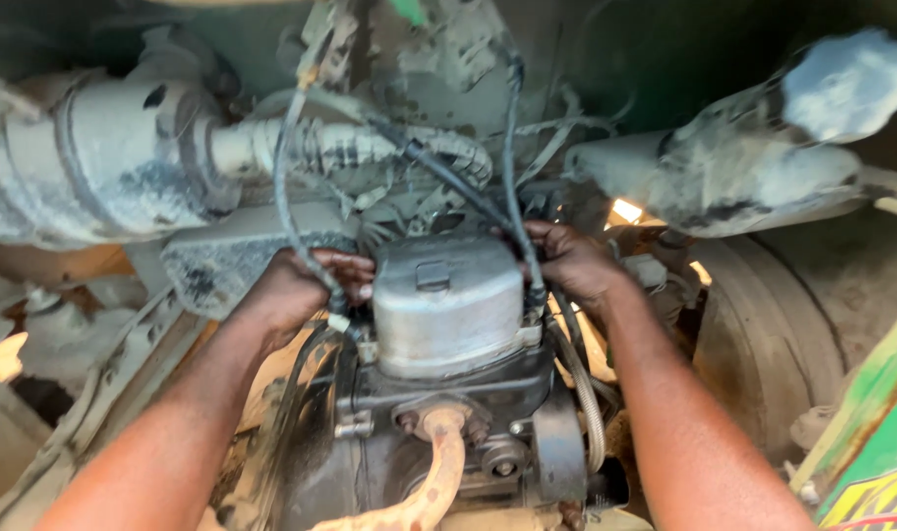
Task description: Repairing or adjusting the engine components of a small vehicle.
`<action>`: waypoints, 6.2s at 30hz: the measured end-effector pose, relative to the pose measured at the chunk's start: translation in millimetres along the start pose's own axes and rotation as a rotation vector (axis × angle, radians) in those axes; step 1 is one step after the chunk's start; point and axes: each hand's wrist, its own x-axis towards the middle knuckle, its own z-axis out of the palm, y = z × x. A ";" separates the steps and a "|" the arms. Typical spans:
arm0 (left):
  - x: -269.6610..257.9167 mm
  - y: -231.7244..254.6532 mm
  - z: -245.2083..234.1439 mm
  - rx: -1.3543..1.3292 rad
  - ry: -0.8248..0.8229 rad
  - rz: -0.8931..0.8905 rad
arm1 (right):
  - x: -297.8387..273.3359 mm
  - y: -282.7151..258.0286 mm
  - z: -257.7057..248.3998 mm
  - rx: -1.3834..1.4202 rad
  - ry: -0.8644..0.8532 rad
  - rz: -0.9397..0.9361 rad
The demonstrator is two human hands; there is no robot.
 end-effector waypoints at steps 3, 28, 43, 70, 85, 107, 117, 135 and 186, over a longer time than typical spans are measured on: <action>9.8 -10.7 -2.0 -0.018 0.039 0.037 | 12.8 27.2 -14.9 0.059 -0.017 -0.074; 13.2 -26.3 -4.7 -0.097 0.027 0.145 | -16.0 -15.2 17.5 0.117 0.052 0.034; 3.8 -1.3 -4.5 -0.059 -0.017 -0.002 | -7.1 -12.0 7.5 0.152 0.073 0.119; 13.3 -18.7 -6.2 -0.146 -0.005 0.016 | -8.8 -19.1 13.5 0.099 0.149 0.158; 8.2 -12.6 -2.5 -0.133 0.031 0.005 | -9.0 -11.6 7.9 0.185 0.059 0.091; 1.9 -9.9 -5.6 -0.161 0.009 0.021 | -13.0 -16.5 11.6 0.201 0.066 0.106; -0.2 -3.7 -3.1 -0.192 -0.002 -0.048 | -15.3 -18.8 9.4 0.204 0.098 0.161; -10.0 4.3 -4.3 -0.102 -0.038 0.012 | -18.2 -24.1 14.8 0.184 0.118 0.173; -14.8 17.8 -4.2 -0.014 -0.008 -0.028 | -13.8 -24.5 15.8 0.124 0.176 0.177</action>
